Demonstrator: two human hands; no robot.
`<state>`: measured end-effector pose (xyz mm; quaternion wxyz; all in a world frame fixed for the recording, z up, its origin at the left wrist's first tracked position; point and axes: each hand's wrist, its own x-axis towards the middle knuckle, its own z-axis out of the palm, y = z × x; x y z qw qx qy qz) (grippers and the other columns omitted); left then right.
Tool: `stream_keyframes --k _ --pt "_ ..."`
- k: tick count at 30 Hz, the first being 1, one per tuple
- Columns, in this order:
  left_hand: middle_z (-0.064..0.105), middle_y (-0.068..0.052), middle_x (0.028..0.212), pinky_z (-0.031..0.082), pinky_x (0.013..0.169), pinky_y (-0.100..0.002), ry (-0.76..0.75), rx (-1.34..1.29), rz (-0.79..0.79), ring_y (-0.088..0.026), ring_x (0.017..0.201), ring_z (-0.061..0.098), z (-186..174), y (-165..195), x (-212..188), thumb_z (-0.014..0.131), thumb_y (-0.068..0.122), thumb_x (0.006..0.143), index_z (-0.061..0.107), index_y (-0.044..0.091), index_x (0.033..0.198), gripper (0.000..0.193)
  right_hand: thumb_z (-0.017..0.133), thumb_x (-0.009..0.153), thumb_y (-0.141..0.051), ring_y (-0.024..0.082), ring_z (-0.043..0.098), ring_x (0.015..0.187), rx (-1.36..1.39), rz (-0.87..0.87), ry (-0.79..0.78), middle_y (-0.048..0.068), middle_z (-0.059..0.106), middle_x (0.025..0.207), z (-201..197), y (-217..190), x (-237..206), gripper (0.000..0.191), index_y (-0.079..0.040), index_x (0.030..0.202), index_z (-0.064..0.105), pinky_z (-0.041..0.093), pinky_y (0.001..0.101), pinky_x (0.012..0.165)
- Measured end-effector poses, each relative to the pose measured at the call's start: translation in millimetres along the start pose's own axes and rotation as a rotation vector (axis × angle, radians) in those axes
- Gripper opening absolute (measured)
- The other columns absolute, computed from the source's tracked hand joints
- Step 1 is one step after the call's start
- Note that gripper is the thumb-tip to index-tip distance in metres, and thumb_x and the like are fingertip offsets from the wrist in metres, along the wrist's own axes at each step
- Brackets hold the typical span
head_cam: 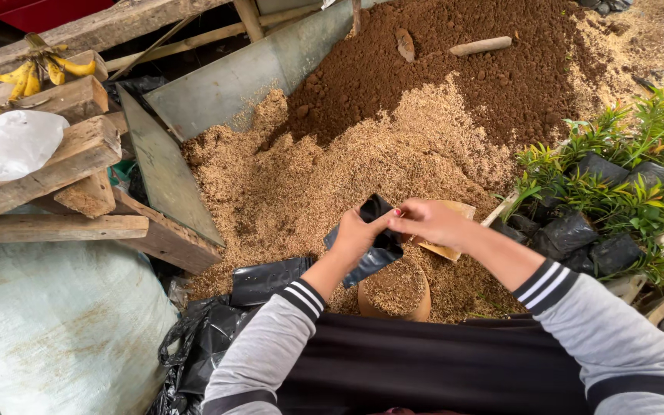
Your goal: The person lines a black plastic pot with a plastic bag, then scoops soil from a pile using a cut container to fill the pot. They place a small green seedling into the pot, add more soil around it, and press the soil down with both hands to secure the plant.
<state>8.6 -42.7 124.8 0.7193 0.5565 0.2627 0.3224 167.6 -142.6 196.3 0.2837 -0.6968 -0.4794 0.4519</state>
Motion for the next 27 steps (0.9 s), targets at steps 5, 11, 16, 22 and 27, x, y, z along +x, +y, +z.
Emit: stream_keyframes --k 5,11,16,22,27 --pt "0.075 -0.006 0.08 0.057 0.061 -0.029 0.088 0.054 -0.138 -0.012 0.067 0.07 4 -2 -7 0.083 0.037 0.081 0.074 0.002 0.086 0.037 0.072 0.086 -0.024 0.017 0.068 0.099 0.205 -0.065 -0.113 0.008 0.072 0.11 25 31 26 0.041 -0.002 0.119 0.063 0.059 0.0339 0.081" --pt "0.075 -0.003 0.082 0.054 0.062 -0.025 -0.027 0.19 -0.1 -0.008 0.068 0.068 -3 1 -6 0.081 0.041 0.084 0.079 0.007 0.094 0.036 0.063 0.088 -0.008 0.024 0.073 0.088 -0.106 -0.038 0.05 0.017 0.076 0.102 28 38 38 0.031 0.003 0.117 0.066 0.058 0.0343 0.075" --pt "0.07 -0.003 0.078 0.048 0.055 -0.029 -0.09 0.37 -0.138 -0.012 0.063 0.061 -32 -11 0 0.084 0.03 0.082 0.077 0.002 0.101 0.034 0.058 0.093 -0.007 0.02 0.076 0.086 0.108 0.06 0.127 0.01 0.074 0.102 14 27 39 0.028 0.001 0.119 0.065 0.066 0.0322 0.074" --pt "0.073 -0.001 0.086 0.051 0.068 -0.028 -0.005 0.378 -0.102 -0.012 0.076 0.064 -60 -40 24 0.081 0.02 0.085 0.074 0.003 0.103 0.026 0.056 0.1 -0.021 0.024 0.074 0.081 0.304 0.052 0.177 0.015 0.076 0.103 11 29 48 0.031 -0.003 0.123 0.068 0.063 0.0326 0.074" --pt "0.073 -0.006 0.089 0.052 0.074 -0.032 0.008 0.456 -0.019 -0.018 0.081 0.067 -53 -43 20 0.078 0.015 0.082 0.072 0.005 0.099 0.02 0.076 0.082 -0.007 0.019 0.073 0.087 -0.068 -0.09 0.099 0.014 0.074 0.106 23 42 68 0.044 -0.003 0.123 0.062 0.059 0.0277 0.075"
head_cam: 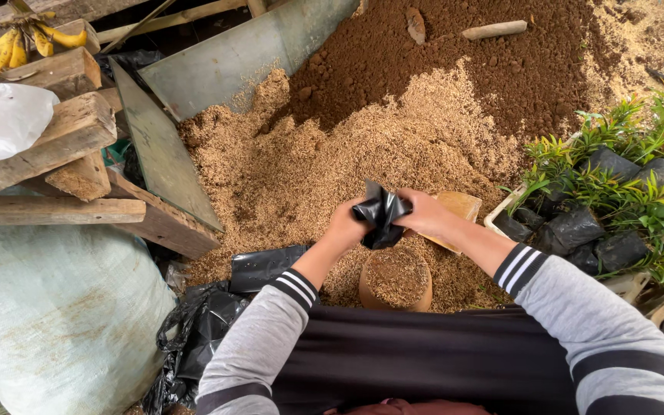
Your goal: The person lines a black plastic pot with a plastic bag, then scoops soil from a pile using a cut container to fill the pot. They place a small green seedling into the pot, add more soil around it, and press the soil down with both hands to secure the plant.
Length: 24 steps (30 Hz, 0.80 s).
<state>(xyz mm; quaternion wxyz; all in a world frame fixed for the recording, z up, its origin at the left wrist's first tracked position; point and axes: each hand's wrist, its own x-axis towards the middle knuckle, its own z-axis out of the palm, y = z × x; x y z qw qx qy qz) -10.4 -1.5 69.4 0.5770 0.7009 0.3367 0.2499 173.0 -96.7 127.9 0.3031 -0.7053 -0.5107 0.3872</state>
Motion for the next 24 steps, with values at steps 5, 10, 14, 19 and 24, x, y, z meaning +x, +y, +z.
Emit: stream_keyframes --k 5,10,14,19,24 --pt "0.07 -0.011 0.085 0.051 0.075 -0.036 0.135 0.229 -0.06 -0.023 0.079 0.067 -3 11 -2 0.075 0.023 0.09 0.071 0.01 0.088 0.013 0.067 0.086 -0.003 0.024 0.068 0.079 -0.339 0.021 0.026 0.013 0.073 0.092 -7 9 16 0.019 -0.005 0.105 0.065 0.055 0.04 0.071" --pt "0.061 -0.016 0.092 0.051 0.076 -0.044 0.406 0.632 0.211 -0.034 0.085 0.062 -43 11 3 0.067 -0.006 0.068 0.056 0.004 0.073 0.016 0.071 0.086 -0.006 0.021 0.062 0.068 -0.542 0.125 0.308 0.012 0.066 0.082 -56 15 14 0.017 -0.006 0.095 0.057 0.045 0.0335 0.056" --pt "0.058 -0.016 0.094 0.051 0.076 -0.045 0.339 0.621 0.241 -0.036 0.088 0.06 -38 19 -4 0.066 -0.003 0.07 0.054 0.004 0.079 0.016 0.072 0.087 -0.003 0.02 0.062 0.07 -0.452 -0.064 0.423 0.013 0.067 0.089 -68 15 10 0.021 -0.004 0.098 0.054 0.04 0.0262 0.051" --pt "0.058 -0.013 0.088 0.051 0.074 -0.044 0.103 0.72 0.223 -0.034 0.084 0.061 -18 37 -18 0.079 0.029 0.076 0.058 0.007 0.077 0.031 0.063 0.092 -0.002 0.023 0.069 0.068 -0.026 0.166 0.249 0.013 0.068 0.097 -58 6 10 0.008 -0.008 0.096 0.06 0.057 0.0314 0.055" --pt "0.066 -0.014 0.088 0.053 0.073 -0.048 0.037 0.727 0.249 -0.037 0.082 0.067 -2 36 -16 0.068 0.026 0.088 0.061 0.005 0.087 0.022 0.07 0.087 -0.004 0.021 0.063 0.07 -0.211 0.002 0.148 0.013 0.072 0.096 -47 -1 6 0.015 -0.006 0.1 0.063 0.046 0.0304 0.056"
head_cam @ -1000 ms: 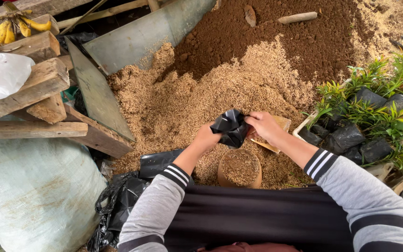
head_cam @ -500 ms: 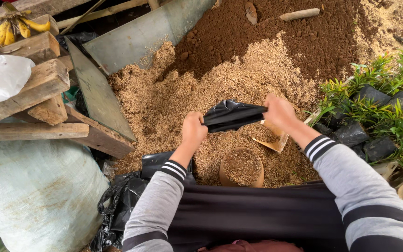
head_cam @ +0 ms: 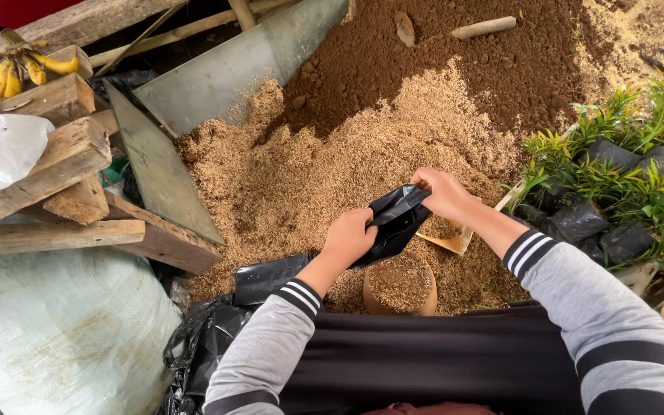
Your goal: The person lines a black plastic pot with a plastic bag, then scoops soil from a pile using a cut container to fill the pot. They place a small green seedling into the pot, add more soil around it, and press the soil down with both hands to secure the plant.
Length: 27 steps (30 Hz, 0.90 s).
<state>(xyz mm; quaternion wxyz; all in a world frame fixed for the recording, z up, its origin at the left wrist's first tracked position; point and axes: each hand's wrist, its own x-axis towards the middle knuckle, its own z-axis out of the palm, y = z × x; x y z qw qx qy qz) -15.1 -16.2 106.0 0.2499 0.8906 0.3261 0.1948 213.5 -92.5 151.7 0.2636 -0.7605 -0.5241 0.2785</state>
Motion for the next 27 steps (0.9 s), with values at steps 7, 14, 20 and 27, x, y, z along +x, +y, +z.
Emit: stream_keyframes --k 7,14,20,27 --pt "0.067 -0.022 0.088 0.053 0.074 -0.051 0.135 -0.068 -0.024 -0.043 0.083 0.066 2 -18 8 0.063 0.015 0.09 0.061 0.001 0.09 0.014 0.076 0.07 -0.011 0.032 0.061 0.095 -0.753 -0.492 0.311 0.018 0.062 0.099 -1 -13 -20 0.044 0.001 0.11 0.062 0.05 0.0461 0.08" --pt "0.063 -0.02 0.094 0.054 0.073 -0.05 0.328 -0.179 0.23 -0.044 0.084 0.064 -15 -2 7 0.062 0.007 0.091 0.056 0.001 0.094 0.009 0.059 0.078 -0.008 0.03 0.064 0.103 -0.544 -1.146 0.109 0.015 0.068 0.106 57 -15 -20 0.027 0.001 0.103 0.065 0.053 0.0404 0.094" --pt "0.054 -0.016 0.098 0.053 0.065 -0.049 0.111 -0.103 0.263 -0.041 0.078 0.063 -17 41 -27 0.064 0.009 0.093 0.051 0.004 0.097 0.015 0.053 0.101 -0.019 0.023 0.07 0.089 -0.013 -0.167 -0.297 0.012 0.07 0.103 76 20 45 0.023 -0.004 0.112 0.068 0.056 0.0365 0.084" --pt "0.054 -0.013 0.092 0.053 0.057 -0.043 0.201 -0.181 0.228 -0.032 0.065 0.062 -19 44 -42 0.061 0.006 0.098 0.048 0.001 0.089 0.016 0.054 0.1 -0.017 0.022 0.07 0.089 0.969 -0.009 -0.039 0.012 0.07 0.102 23 22 67 0.023 -0.004 0.112 0.068 0.057 0.0358 0.083"
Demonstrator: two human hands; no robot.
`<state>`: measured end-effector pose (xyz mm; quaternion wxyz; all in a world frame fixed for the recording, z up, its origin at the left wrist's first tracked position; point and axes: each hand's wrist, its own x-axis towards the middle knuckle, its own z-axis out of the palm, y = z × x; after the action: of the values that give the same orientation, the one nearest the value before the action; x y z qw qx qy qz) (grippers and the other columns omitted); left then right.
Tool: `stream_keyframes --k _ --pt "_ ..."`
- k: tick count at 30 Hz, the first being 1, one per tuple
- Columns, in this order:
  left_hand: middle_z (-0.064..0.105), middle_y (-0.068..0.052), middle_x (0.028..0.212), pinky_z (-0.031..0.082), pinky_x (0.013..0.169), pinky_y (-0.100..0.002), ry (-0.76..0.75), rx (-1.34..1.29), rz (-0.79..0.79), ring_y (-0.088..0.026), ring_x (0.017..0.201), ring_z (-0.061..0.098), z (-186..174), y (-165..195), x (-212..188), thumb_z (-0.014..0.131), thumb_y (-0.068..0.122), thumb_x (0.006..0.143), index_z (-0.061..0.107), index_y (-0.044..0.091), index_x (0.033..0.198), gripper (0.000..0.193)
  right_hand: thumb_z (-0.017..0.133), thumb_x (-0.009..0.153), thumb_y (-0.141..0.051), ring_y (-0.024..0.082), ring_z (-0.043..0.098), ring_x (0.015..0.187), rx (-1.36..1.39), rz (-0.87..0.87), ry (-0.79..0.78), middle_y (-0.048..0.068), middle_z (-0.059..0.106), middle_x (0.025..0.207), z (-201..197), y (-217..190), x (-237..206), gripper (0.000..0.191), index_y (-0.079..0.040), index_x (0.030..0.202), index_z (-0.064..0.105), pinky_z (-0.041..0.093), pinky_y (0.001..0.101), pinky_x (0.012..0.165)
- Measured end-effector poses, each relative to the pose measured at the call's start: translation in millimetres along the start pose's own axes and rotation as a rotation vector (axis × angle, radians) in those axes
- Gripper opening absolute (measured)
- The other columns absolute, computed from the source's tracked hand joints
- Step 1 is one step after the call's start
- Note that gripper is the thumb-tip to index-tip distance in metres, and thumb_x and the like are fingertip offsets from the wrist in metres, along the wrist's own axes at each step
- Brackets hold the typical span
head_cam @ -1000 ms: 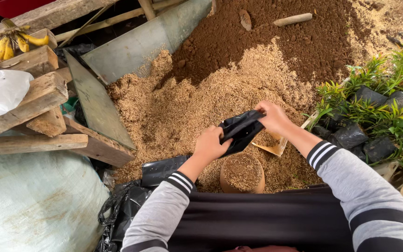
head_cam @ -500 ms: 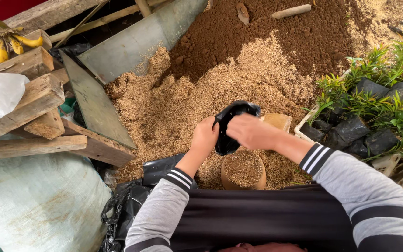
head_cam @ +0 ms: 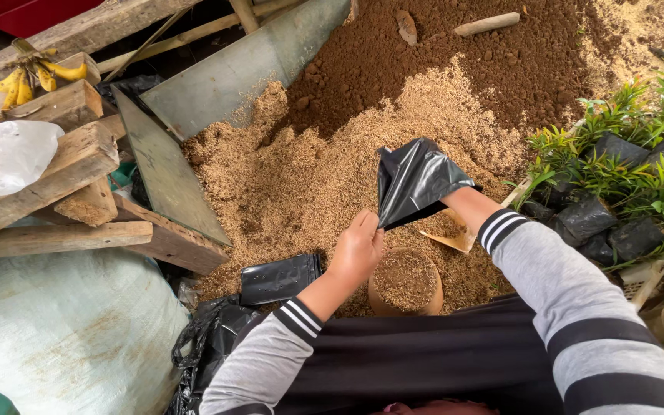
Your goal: The person lines a black plastic pot with a plastic bag, then scoops soil from a pile using a cut container to fill the pot. They place a small green seedling into the pot, add more soil around it, and press the soil down with both hands to secure the plant.
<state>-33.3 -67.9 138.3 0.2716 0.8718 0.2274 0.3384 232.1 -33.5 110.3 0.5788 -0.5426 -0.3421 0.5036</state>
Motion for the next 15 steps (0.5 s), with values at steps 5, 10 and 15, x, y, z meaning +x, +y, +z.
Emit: stream_keyframes --k 5,10,15 --pt "0.057 -0.011 0.086 0.052 0.055 -0.044 0.087 0.245 -0.005 -0.032 0.066 0.063 -7 2 4 0.072 0.014 0.088 0.053 0.005 0.09 0.021 0.054 0.1 -0.017 0.022 0.07 0.089 0.084 -0.131 0.032 0.013 0.071 0.102 18 -30 -21 0.023 -0.004 0.112 0.069 0.057 0.0353 0.083" --pt "0.057 -0.02 0.094 0.055 0.048 -0.04 0.129 0.332 0.109 -0.036 0.079 0.066 1 11 31 0.072 0.015 0.072 0.043 0.002 0.101 0.043 0.054 0.099 -0.016 0.022 0.07 0.088 0.015 -0.255 -0.024 0.013 0.071 0.101 46 -35 -51 0.022 -0.004 0.111 0.069 0.057 0.0348 0.082" --pt "0.061 -0.013 0.093 0.057 0.061 -0.043 0.051 0.362 0.086 -0.033 0.076 0.069 10 2 39 0.067 0.01 0.087 0.049 0.006 0.105 0.025 0.054 0.099 -0.015 0.022 0.07 0.088 -0.029 -0.305 -0.033 0.013 0.071 0.101 55 -39 -55 0.022 -0.004 0.111 0.069 0.057 0.0343 0.082"
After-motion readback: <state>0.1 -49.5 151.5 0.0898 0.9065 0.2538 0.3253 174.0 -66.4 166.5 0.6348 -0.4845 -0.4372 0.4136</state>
